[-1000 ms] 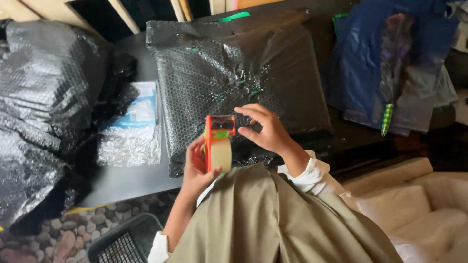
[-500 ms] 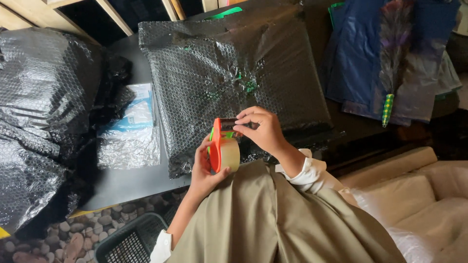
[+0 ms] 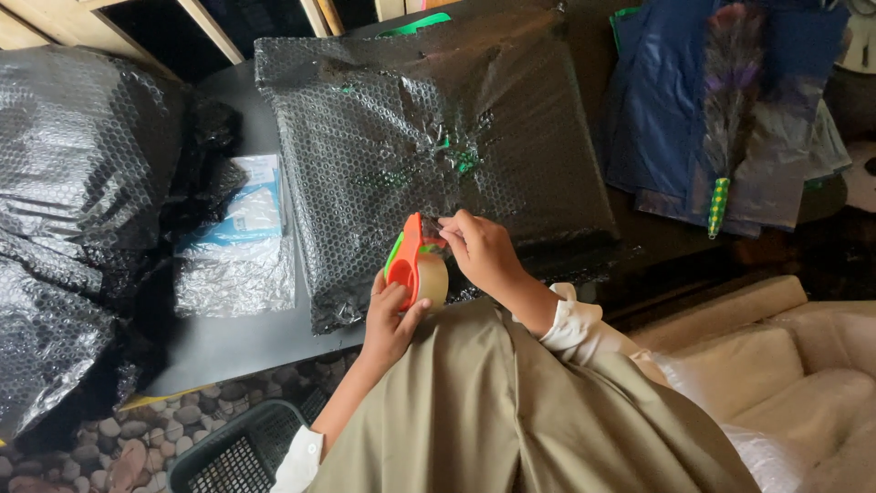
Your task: The person places a green tote bag on a black bubble mailer, folds the mailer around the bag, and secures it with clear packing tape. The person uses a tape dispenser to apply multiple strips of tape to seal the package.
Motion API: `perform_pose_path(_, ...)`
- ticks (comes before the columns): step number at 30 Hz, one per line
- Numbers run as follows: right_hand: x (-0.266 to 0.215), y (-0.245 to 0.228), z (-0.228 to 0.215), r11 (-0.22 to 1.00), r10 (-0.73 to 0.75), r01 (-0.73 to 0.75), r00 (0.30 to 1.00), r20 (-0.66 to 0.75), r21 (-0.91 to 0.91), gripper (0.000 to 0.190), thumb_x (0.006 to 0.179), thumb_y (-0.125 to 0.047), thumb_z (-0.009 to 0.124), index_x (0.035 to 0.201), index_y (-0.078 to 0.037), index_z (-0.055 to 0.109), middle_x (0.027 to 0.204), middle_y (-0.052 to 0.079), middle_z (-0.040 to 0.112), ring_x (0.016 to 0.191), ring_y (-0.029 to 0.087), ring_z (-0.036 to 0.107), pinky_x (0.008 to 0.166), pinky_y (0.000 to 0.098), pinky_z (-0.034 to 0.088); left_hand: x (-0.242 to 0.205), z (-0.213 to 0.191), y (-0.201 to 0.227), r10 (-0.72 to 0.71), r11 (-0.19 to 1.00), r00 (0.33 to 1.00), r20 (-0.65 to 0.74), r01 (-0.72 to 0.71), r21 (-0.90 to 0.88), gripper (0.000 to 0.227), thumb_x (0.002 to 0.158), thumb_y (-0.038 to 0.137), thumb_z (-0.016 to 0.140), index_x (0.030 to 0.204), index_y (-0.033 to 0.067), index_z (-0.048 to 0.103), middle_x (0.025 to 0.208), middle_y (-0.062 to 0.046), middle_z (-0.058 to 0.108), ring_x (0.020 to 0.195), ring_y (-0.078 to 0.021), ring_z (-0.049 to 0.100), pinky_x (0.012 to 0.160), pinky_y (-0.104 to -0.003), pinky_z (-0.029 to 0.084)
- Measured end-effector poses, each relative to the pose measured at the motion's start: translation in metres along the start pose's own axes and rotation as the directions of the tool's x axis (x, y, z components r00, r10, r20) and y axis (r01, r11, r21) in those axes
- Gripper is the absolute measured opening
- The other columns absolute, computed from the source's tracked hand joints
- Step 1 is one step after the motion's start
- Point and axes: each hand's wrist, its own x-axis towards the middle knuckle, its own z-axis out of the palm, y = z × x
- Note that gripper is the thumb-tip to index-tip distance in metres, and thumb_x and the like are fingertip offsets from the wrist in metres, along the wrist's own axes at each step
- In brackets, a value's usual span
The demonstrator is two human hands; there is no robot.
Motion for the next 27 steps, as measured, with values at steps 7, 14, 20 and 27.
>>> perform_pose_path(7, -0.004, -0.025, 0.0, 0.921, 0.119, -0.157, 0.985, 0.127, 0.357, 0.022, 0.092, -0.009, 0.074, 0.095, -0.002, 0.055, 0.098, 0.016, 0.079, 0.086, 0.033, 0.076, 0.073, 0.0367, 0.063, -0.012, 0.003, -0.019, -0.312, 0.946, 0.95, 0.005, 0.311, -0.093, 0.035, 0.096, 0.032, 0.075, 0.074, 0.0084, 0.061, 0.073, -0.014, 0.058, 0.109, -0.0403, 0.063, 0.109, -0.055, 0.04)
perform_pose_path(14, 0.0, -0.015, -0.017, 0.897, 0.246, -0.246, 0.968, 0.049, 0.368, 0.024, 0.082, -0.006, 0.084, 0.079, -0.002, 0.061, 0.081, 0.014, 0.078, 0.069, 0.025, 0.077, 0.059, 0.0312, 0.06, -0.015, 0.004, -0.02, -0.261, 0.952, 0.965, 0.025, 0.262, -0.157, 0.03, 0.097, 0.028, 0.074, 0.079, 0.0056, 0.066, 0.079, -0.015, 0.068, 0.116, -0.0432, 0.063, 0.109, -0.059, 0.039)
perform_pose_path(20, -0.002, 0.005, -0.019, 0.833, 0.292, -0.224, 0.955, -0.058, 0.507, 0.028, 0.081, -0.006, 0.087, 0.076, -0.004, 0.059, 0.083, 0.012, 0.079, 0.076, 0.02, 0.078, 0.069, 0.0282, 0.06, 0.003, -0.006, 0.009, 0.001, 1.0, 0.997, 0.079, 0.0, -0.017, 0.04, 0.092, 0.049, 0.074, 0.079, 0.0128, 0.064, 0.085, -0.01, 0.064, 0.113, -0.044, 0.06, 0.11, -0.058, 0.037)
perform_pose_path(27, 0.01, -0.035, -0.066, 0.861, 0.202, -0.091, 0.964, -0.173, 0.5, 0.03, 0.083, -0.003, 0.086, 0.074, -0.003, 0.058, 0.08, 0.015, 0.078, 0.072, 0.021, 0.077, 0.068, 0.0316, 0.059, 0.027, -0.015, 0.071, -0.005, 0.999, 0.998, 0.064, 0.008, -0.054, 0.045, 0.078, 0.046, 0.088, 0.09, 0.0067, 0.068, 0.095, -0.018, 0.062, 0.111, -0.0508, 0.059, 0.107, -0.063, 0.039)
